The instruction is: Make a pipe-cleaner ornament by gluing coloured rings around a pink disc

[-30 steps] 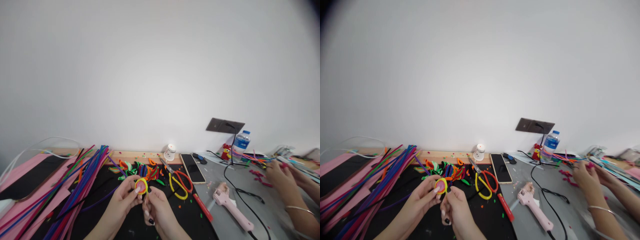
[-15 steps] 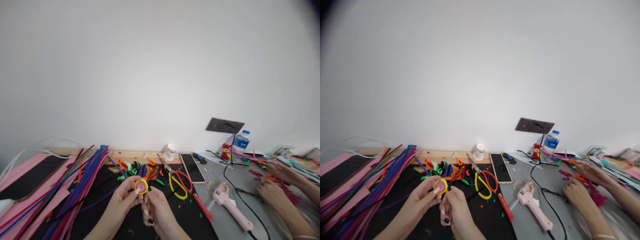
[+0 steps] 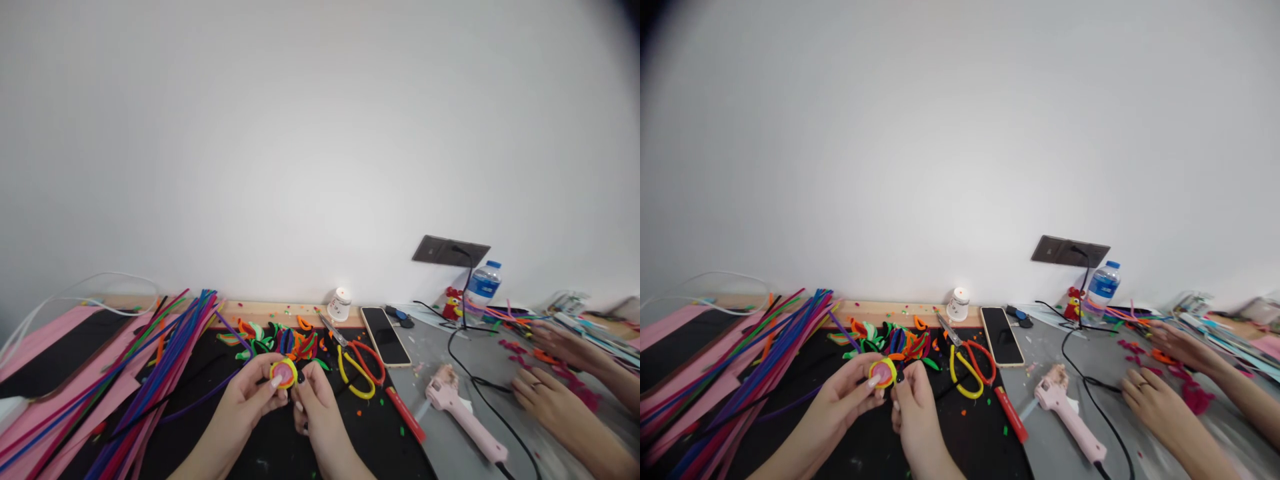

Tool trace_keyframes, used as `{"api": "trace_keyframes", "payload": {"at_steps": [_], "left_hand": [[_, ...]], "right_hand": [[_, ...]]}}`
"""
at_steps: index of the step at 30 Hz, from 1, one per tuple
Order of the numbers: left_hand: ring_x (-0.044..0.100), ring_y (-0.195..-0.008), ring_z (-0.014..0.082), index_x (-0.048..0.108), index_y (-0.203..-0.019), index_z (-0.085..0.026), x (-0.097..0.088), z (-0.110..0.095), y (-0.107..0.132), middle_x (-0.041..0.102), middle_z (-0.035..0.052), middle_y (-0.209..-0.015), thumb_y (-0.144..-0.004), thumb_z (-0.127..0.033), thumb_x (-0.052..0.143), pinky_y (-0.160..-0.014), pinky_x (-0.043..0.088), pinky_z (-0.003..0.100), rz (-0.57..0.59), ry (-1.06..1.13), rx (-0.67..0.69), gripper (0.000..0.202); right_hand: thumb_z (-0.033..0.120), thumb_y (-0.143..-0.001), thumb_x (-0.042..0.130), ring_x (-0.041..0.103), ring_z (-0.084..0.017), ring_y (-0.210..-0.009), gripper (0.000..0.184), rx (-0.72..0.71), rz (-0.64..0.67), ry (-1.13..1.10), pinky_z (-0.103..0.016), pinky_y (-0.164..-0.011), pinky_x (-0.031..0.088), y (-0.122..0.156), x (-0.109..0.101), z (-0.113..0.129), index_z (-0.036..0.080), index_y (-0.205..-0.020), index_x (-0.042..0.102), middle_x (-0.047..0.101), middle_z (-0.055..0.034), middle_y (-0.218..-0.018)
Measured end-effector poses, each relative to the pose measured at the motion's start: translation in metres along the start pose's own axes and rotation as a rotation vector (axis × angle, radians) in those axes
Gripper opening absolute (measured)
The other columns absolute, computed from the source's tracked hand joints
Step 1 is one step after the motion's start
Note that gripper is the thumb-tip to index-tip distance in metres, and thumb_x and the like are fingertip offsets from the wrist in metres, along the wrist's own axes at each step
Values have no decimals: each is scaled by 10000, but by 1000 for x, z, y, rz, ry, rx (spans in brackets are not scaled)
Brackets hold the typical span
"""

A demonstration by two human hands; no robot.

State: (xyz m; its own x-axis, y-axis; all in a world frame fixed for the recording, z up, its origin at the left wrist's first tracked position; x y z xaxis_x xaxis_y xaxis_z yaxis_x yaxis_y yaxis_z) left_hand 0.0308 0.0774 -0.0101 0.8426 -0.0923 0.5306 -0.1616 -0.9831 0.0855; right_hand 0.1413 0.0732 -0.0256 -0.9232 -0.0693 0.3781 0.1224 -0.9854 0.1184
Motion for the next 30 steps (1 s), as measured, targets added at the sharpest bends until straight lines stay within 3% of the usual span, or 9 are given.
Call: {"api": "trace_keyframes", "payload": {"at_steps": [5,13,18,30], "left_hand": [[626,-644,126,702,-917,-210,0,0,-1,715,1,-766,-643,-334,826,-646,539,251,-4,11,-7,325],[627,-661,128,697,-931,-200,-1,0,-1,714,3,-760,-635,-287,837,-636,540,238,-26,65,-30,338],[632,-658,126,692,-949,-202,-2,2,0,716,5,-781,-657,-277,823,-633,542,234,-21,65,-50,329],[621,-587,124,710,-945,-200,-1,2,1,694,-12,-721,-640,-287,829,-585,535,243,-26,16,-68,339]], "right_hand": [[635,-652,698,190,-15,-357,522,-49,2,49,-139,-350,142,1,0,10,213,-683,393,338,145,-448],[531,-692,735,273,-14,-311,435,-79,40,31,-137,-323,225,3,5,16,189,-682,466,490,101,-451],[455,-674,777,410,-41,-303,395,-33,58,27,-142,-317,313,1,4,13,170,-691,505,593,44,-490],[404,-674,795,424,-43,-290,380,0,107,-14,-129,-313,293,1,7,12,161,-673,503,617,20,-469]]}}
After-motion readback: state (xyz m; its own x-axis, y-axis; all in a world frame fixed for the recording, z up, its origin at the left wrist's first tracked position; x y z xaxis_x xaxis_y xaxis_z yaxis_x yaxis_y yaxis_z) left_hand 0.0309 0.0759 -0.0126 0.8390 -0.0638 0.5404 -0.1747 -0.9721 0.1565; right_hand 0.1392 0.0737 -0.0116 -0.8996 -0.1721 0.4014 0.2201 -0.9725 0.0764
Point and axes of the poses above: each hand's wrist, its own y-axis away from the middle knuckle, its own x-axis out of the palm, z = x × y, the point moved 8 cm from there along -y, towards the middle knuckle
